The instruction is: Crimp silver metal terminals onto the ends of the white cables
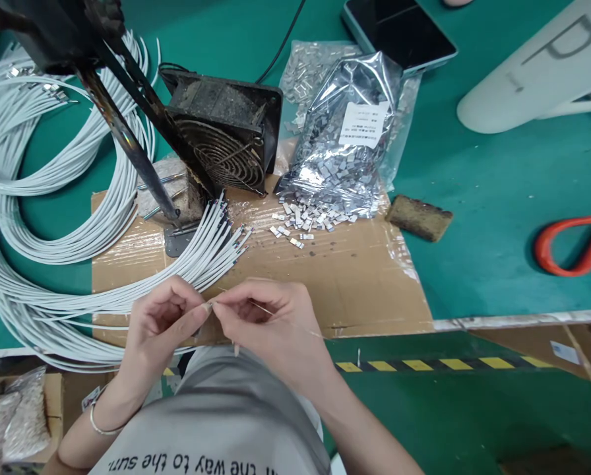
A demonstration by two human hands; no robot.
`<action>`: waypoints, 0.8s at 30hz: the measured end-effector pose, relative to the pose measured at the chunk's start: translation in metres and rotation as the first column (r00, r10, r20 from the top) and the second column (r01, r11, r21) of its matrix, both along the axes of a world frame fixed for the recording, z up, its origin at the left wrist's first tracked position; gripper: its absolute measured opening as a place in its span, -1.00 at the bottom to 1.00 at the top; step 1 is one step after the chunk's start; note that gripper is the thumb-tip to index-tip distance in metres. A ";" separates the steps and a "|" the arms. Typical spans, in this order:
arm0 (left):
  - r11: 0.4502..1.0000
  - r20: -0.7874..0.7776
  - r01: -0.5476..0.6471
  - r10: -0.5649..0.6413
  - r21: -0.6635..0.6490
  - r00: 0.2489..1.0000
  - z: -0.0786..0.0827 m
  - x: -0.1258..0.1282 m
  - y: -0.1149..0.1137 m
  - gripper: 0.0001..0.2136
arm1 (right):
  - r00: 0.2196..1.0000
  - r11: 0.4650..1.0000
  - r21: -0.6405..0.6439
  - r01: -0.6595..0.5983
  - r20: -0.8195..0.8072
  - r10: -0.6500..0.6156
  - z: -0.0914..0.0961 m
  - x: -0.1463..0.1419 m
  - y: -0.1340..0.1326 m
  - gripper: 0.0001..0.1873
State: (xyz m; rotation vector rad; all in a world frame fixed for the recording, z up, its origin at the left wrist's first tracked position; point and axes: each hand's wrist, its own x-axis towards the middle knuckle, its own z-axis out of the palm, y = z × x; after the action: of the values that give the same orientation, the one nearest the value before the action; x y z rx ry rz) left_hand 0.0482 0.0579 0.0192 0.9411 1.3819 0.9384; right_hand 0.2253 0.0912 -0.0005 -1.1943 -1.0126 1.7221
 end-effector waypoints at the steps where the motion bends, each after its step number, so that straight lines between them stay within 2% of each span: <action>1: 1.000 0.005 0.009 -0.009 -0.014 1.000 0.001 0.000 0.001 -0.83 | 1.000 1.000 0.031 0.008 0.022 -0.008 0.001 0.001 0.000 -0.84; 4: 0.999 -0.013 0.012 -0.012 -0.031 1.000 0.002 0.000 0.003 -0.86 | 0.999 0.993 0.115 -0.027 0.044 0.022 0.005 0.004 0.000 -0.88; 7: 1.000 -0.075 0.009 -0.011 -0.014 0.997 0.003 0.001 0.004 -0.86 | 0.997 0.989 0.132 -0.063 0.056 0.057 0.010 0.007 0.003 -0.87; 12: 0.997 -0.190 0.007 0.006 0.072 0.982 0.004 0.007 -0.002 -0.85 | 0.999 0.996 0.087 0.026 0.042 -0.029 0.017 0.003 0.002 -0.89; 15: 0.995 -0.180 -0.016 0.034 0.100 0.983 0.005 0.011 -0.005 -0.82 | 0.993 0.989 0.088 0.119 0.014 -0.120 0.014 -0.007 -0.006 -0.88; 17: 0.996 -0.131 -0.038 0.048 0.082 0.990 0.005 0.012 -0.005 -0.80 | 0.977 0.962 0.190 0.194 0.056 -0.208 0.010 -0.015 -0.013 -0.85; 18: 0.997 -0.091 -0.047 0.053 0.064 0.994 0.006 0.012 -0.005 -0.80 | 0.962 0.935 0.281 0.217 0.102 -0.254 0.008 -0.018 -0.017 -0.83; 21: 0.998 0.057 -0.069 0.070 -0.013 0.996 0.006 0.009 0.000 -0.85 | 0.919 0.858 0.479 0.184 0.227 -0.324 0.005 -0.022 -0.025 -0.70; 24: 0.994 0.117 -0.100 0.106 -0.053 0.987 0.006 0.007 0.005 -0.88 | 0.921 0.865 0.483 0.136 0.261 -0.291 0.006 -0.020 -0.023 -0.64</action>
State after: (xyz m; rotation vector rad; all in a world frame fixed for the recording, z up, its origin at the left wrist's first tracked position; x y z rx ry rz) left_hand 0.0549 0.0632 0.0254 0.7713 1.3547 1.0189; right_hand 0.2056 0.0684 0.0057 -1.2404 -1.3357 1.0430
